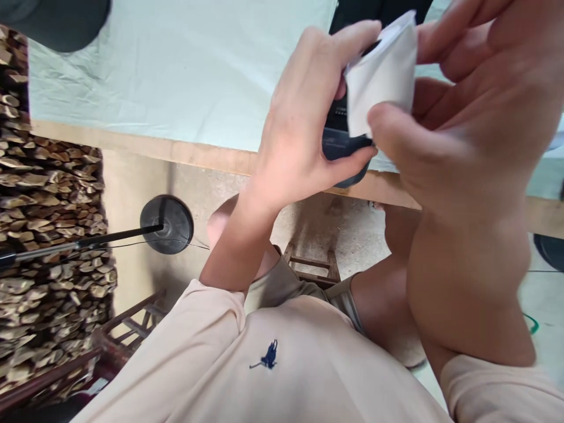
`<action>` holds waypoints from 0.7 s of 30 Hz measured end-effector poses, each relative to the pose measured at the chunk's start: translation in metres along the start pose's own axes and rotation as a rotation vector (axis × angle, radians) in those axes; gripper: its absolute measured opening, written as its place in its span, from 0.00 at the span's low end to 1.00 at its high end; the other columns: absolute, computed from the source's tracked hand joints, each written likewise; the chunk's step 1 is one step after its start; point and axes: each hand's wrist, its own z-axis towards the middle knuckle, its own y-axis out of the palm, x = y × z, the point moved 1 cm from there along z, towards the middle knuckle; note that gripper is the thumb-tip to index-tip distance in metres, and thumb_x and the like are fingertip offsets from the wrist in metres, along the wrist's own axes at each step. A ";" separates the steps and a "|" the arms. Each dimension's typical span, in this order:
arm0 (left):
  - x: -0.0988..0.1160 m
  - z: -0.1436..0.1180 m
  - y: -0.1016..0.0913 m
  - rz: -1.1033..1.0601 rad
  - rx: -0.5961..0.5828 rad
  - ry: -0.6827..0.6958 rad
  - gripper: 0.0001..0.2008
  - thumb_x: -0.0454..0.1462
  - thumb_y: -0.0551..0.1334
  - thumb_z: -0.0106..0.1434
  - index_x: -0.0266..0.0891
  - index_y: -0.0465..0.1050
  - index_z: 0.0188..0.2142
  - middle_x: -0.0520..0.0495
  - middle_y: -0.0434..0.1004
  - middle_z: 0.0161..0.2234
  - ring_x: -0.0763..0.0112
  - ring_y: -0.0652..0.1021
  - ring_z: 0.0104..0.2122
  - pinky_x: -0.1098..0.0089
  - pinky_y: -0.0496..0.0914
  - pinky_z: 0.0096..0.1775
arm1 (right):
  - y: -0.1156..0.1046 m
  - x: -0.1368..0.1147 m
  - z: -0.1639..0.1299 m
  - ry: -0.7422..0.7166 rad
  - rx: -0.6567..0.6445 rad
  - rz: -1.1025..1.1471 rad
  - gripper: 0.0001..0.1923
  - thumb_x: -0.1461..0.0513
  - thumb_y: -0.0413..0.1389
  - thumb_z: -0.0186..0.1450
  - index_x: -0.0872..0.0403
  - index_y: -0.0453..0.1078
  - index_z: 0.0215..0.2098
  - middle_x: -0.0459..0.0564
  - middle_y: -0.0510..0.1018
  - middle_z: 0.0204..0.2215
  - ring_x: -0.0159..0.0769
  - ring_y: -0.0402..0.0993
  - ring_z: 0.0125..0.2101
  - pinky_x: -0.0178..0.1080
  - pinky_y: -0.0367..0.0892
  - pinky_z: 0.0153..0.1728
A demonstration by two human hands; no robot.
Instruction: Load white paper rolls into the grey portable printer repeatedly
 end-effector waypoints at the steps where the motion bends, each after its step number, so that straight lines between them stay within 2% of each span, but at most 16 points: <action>1: 0.000 0.000 -0.002 -0.018 -0.035 -0.014 0.28 0.51 0.62 0.60 0.41 0.65 0.55 0.46 0.70 0.44 0.66 0.75 0.43 0.64 0.70 0.42 | -0.002 0.001 0.001 -0.002 0.038 0.079 0.09 0.70 0.49 0.58 0.52 0.56 0.33 0.43 0.63 0.37 0.18 0.68 0.34 0.28 0.68 0.30; 4: -0.006 0.001 -0.011 -0.098 -0.053 -0.097 0.31 0.53 0.58 0.62 0.34 0.65 0.57 0.44 0.70 0.46 0.66 0.74 0.44 0.64 0.69 0.41 | -0.006 0.006 0.005 0.051 0.064 0.377 0.11 0.71 0.44 0.55 0.51 0.58 0.35 0.42 0.67 0.33 0.22 0.72 0.29 0.32 0.70 0.27; 6: -0.013 -0.001 -0.014 -0.141 0.009 -0.162 0.27 0.53 0.60 0.62 0.40 0.68 0.54 0.45 0.71 0.44 0.69 0.73 0.41 0.65 0.67 0.38 | -0.006 0.010 0.009 0.143 0.058 0.501 0.13 0.69 0.43 0.55 0.50 0.59 0.36 0.41 0.69 0.29 0.27 0.75 0.29 0.32 0.67 0.20; 8: -0.020 -0.004 -0.013 -0.177 0.063 -0.204 0.20 0.52 0.62 0.61 0.46 0.72 0.48 0.47 0.72 0.40 0.73 0.72 0.35 0.67 0.65 0.33 | -0.004 0.015 0.013 0.230 0.079 0.566 0.11 0.68 0.44 0.55 0.51 0.59 0.34 0.40 0.70 0.27 0.28 0.75 0.27 0.30 0.62 0.15; 9: -0.022 -0.005 -0.011 -0.210 0.109 -0.185 0.20 0.54 0.62 0.60 0.47 0.72 0.45 0.48 0.71 0.38 0.74 0.70 0.33 0.67 0.63 0.31 | -0.003 0.018 0.015 0.273 0.093 0.594 0.10 0.68 0.45 0.55 0.51 0.60 0.35 0.39 0.70 0.26 0.28 0.75 0.25 0.30 0.62 0.14; 11: -0.026 -0.007 -0.005 -0.211 0.128 -0.206 0.18 0.55 0.59 0.62 0.47 0.71 0.43 0.48 0.70 0.38 0.73 0.69 0.33 0.67 0.63 0.32 | 0.000 0.023 0.020 0.351 0.105 0.650 0.13 0.69 0.46 0.55 0.52 0.60 0.38 0.39 0.70 0.26 0.27 0.74 0.24 0.29 0.61 0.13; 13: -0.031 -0.008 -0.001 -0.198 0.140 -0.200 0.16 0.54 0.59 0.64 0.46 0.71 0.41 0.49 0.70 0.38 0.74 0.69 0.33 0.67 0.63 0.33 | 0.001 0.026 0.024 0.404 0.121 0.685 0.16 0.70 0.47 0.55 0.51 0.59 0.41 0.39 0.71 0.28 0.26 0.74 0.25 0.27 0.62 0.15; 16: -0.041 -0.008 0.002 -0.200 0.200 -0.101 0.14 0.51 0.61 0.64 0.44 0.73 0.38 0.50 0.70 0.33 0.78 0.68 0.30 0.69 0.61 0.28 | -0.004 0.028 0.031 0.494 0.151 0.710 0.12 0.68 0.48 0.56 0.50 0.55 0.38 0.39 0.68 0.27 0.23 0.73 0.25 0.26 0.60 0.17; 19: -0.053 -0.008 -0.001 -0.263 0.315 -0.016 0.17 0.52 0.64 0.61 0.41 0.71 0.30 0.51 0.62 0.25 0.81 0.63 0.25 0.70 0.57 0.24 | -0.010 0.030 0.033 0.561 0.178 0.675 0.12 0.67 0.49 0.52 0.50 0.54 0.35 0.39 0.67 0.28 0.22 0.71 0.25 0.28 0.60 0.19; 21: -0.058 -0.009 -0.003 -0.300 0.333 -0.007 0.20 0.51 0.64 0.61 0.41 0.63 0.26 0.53 0.53 0.23 0.81 0.56 0.22 0.68 0.52 0.22 | -0.011 0.033 0.033 0.518 0.191 0.635 0.17 0.68 0.51 0.46 0.50 0.56 0.35 0.38 0.68 0.28 0.21 0.69 0.24 0.28 0.58 0.19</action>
